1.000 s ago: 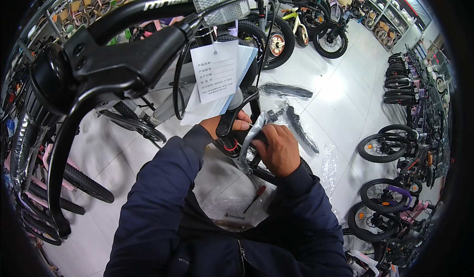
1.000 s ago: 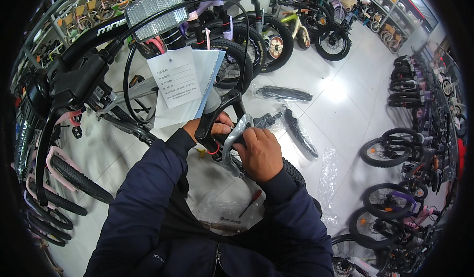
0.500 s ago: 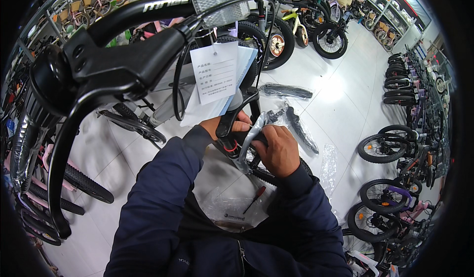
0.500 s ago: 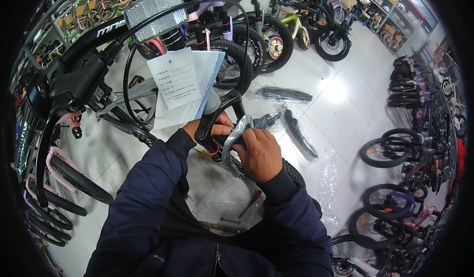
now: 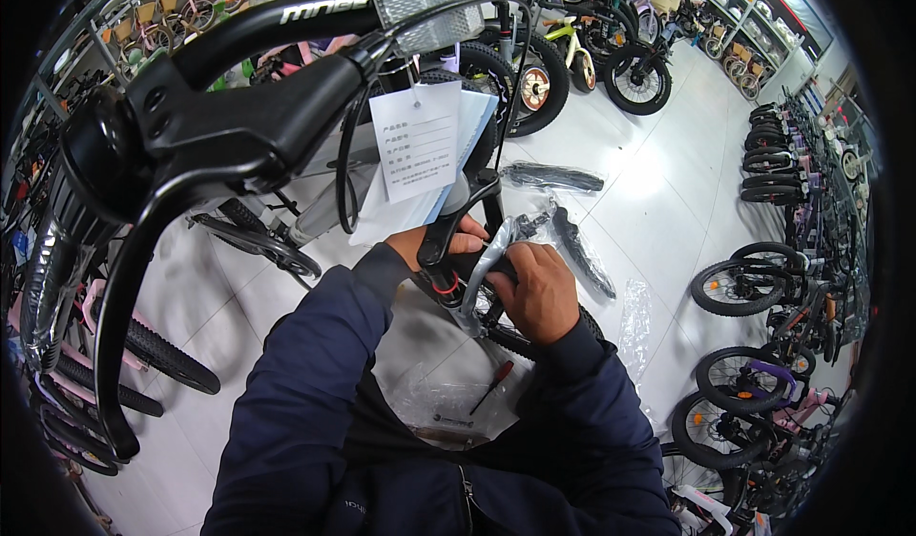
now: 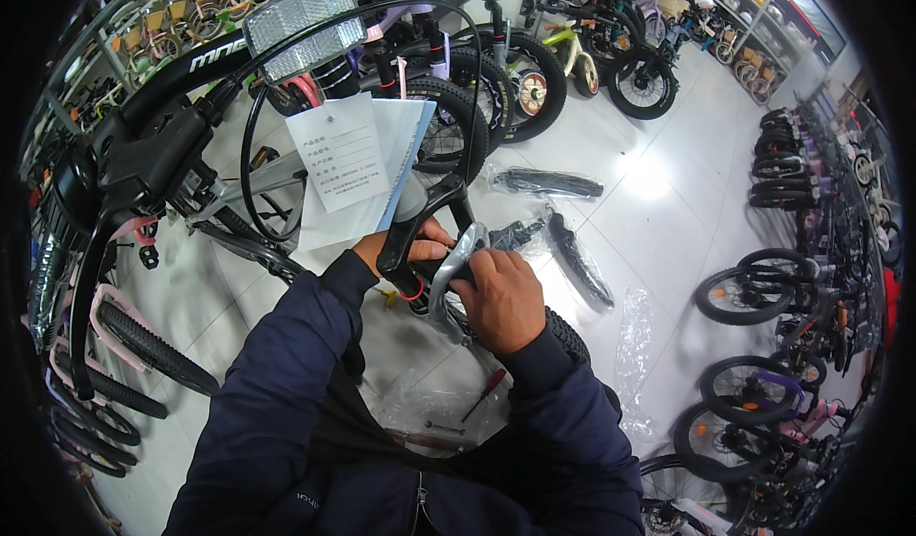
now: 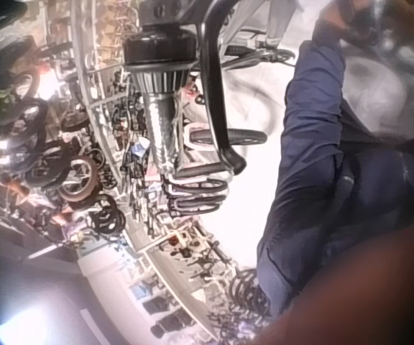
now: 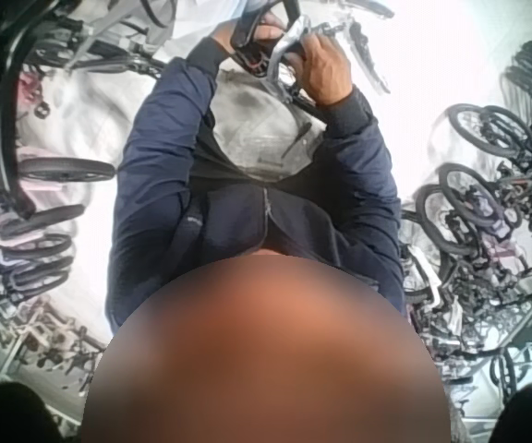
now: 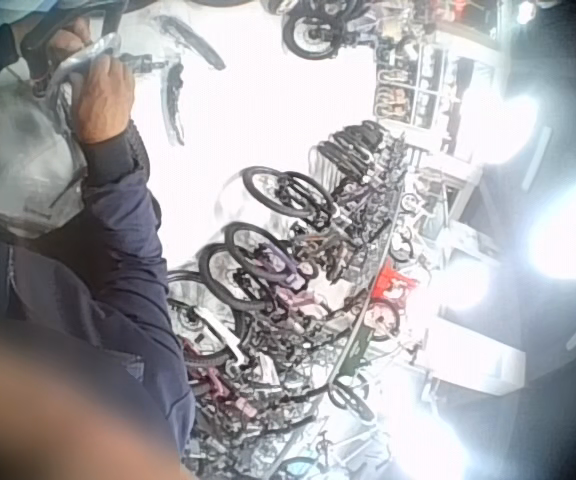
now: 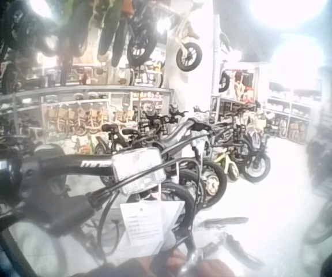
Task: The person assembles a bicycle by attaching a front mudguard to the fork, tightening the handlebar stem, and installing a rear mudguard on a pink bicycle. They use a screwdriver and an Allen key to secure the parts.
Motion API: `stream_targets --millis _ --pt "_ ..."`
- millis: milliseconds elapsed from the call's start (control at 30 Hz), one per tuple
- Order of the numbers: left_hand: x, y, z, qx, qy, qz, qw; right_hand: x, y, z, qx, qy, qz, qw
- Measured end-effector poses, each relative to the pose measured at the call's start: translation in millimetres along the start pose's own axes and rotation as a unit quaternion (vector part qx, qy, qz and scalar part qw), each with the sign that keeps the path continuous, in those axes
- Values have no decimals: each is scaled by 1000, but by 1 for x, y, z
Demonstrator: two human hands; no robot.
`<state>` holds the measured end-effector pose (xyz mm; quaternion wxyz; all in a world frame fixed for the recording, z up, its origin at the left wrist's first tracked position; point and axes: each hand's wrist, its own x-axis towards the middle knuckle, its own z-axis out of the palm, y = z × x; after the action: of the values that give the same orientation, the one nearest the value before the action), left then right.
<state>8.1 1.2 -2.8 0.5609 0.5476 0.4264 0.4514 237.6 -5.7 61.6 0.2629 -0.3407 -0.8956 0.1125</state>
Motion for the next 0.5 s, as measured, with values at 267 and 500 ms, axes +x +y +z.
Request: stream_targets --millis 267,500 --pt "1 -5 -10 46 -29 54 997 0 0 1 0 5 2 1000" --pt "2 -8 -13 -8 -19 73 997 0 1 1 0 4 1 1000"
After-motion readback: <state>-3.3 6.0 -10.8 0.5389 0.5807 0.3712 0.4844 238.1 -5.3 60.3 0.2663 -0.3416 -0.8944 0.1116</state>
